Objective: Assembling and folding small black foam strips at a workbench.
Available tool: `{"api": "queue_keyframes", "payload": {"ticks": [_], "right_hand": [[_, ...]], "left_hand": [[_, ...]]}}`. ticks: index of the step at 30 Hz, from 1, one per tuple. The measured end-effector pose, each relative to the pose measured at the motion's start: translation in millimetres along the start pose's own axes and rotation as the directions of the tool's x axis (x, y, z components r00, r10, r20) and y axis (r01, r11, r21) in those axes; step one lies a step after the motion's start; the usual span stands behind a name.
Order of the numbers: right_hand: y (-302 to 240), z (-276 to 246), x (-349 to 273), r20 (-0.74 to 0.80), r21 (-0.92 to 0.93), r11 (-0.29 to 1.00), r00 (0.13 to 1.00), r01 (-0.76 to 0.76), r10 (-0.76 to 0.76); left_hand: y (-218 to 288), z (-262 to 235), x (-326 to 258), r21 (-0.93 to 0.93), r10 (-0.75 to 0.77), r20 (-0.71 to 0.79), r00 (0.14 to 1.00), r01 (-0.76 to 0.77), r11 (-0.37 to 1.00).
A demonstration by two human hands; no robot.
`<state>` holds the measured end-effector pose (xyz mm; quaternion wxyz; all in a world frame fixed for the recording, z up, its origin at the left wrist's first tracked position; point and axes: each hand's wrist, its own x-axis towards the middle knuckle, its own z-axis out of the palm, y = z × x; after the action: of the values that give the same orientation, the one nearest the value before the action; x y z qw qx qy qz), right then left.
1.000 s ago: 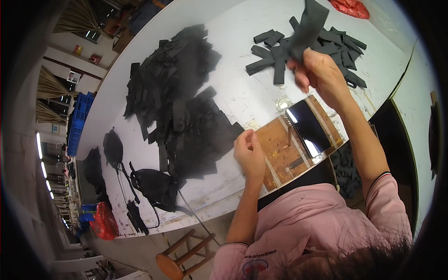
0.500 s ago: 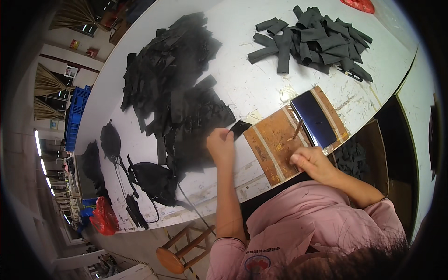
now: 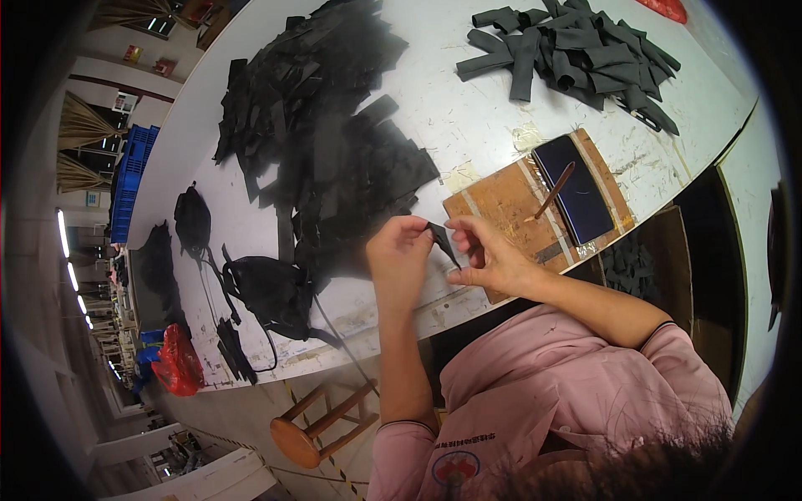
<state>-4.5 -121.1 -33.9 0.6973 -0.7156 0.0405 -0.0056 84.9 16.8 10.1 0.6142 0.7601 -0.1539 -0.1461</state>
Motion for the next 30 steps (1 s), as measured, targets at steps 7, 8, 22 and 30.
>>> {"api": "queue_keyframes", "payload": {"ticks": [7,8,22,30], "right_hand": [[0,11,23,-0.169,-0.176,0.936,0.927,0.306,-0.335],[0,10,26,-0.190,-0.177,0.934,0.920,0.310,-0.342],[-94,7,75,-0.160,0.371,0.902,0.972,0.221,-0.172],[-178,13,73,-0.272,0.397,0.741,0.840,0.542,-0.470]], "left_hand": [[7,5,0,-0.150,-0.028,0.162,0.986,0.053,0.987],[3,5,-1,-0.211,0.063,0.105,0.992,-0.040,0.977],[-62,-35,20,0.781,0.428,-0.056,0.902,-0.227,0.581],[-44,-73,61,0.794,0.472,-0.175,0.864,-0.159,0.587]]}}
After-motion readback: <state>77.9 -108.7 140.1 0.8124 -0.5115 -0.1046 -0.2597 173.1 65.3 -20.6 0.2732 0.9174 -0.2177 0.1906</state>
